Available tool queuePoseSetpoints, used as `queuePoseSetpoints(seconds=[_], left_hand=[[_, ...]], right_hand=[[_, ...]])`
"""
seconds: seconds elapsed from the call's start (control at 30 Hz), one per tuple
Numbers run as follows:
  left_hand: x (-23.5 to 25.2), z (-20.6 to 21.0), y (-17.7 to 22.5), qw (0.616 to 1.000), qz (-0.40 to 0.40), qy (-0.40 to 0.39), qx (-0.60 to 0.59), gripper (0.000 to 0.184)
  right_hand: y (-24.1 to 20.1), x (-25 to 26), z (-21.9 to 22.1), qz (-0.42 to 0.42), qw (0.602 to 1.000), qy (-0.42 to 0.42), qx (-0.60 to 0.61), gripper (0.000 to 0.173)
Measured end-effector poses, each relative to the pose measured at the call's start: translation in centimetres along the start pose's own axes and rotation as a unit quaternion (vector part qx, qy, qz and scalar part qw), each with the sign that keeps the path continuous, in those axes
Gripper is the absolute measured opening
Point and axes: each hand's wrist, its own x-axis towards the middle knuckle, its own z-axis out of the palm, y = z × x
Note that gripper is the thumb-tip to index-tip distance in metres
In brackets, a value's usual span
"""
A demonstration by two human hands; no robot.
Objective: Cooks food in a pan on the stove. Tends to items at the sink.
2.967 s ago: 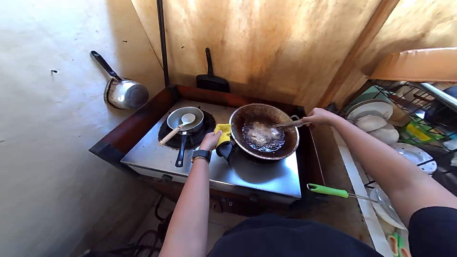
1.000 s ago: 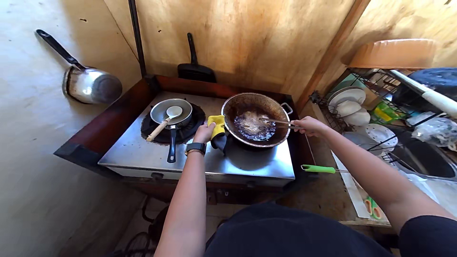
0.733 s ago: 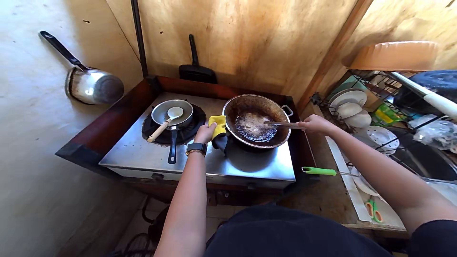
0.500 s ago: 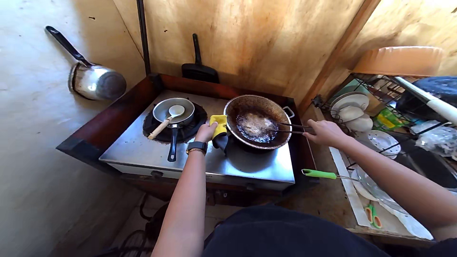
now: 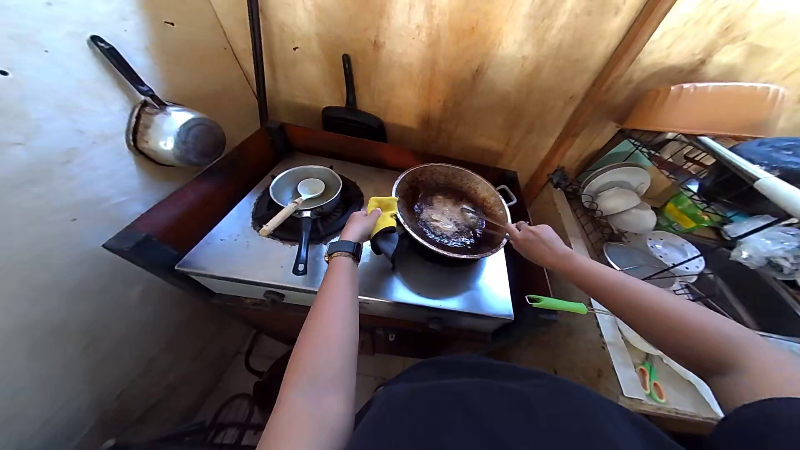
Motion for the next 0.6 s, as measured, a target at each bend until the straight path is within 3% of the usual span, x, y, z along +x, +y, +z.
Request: queuePoseSetpoints(seconds=[0.6], left_hand=[[-0.3,0.1,0.3,1.000,0.003,0.003,0.011,0.052]], right_hand=[[0.6,-1.5,-0.5,-0.055,0.998,-0.004,-0.008,0.036]])
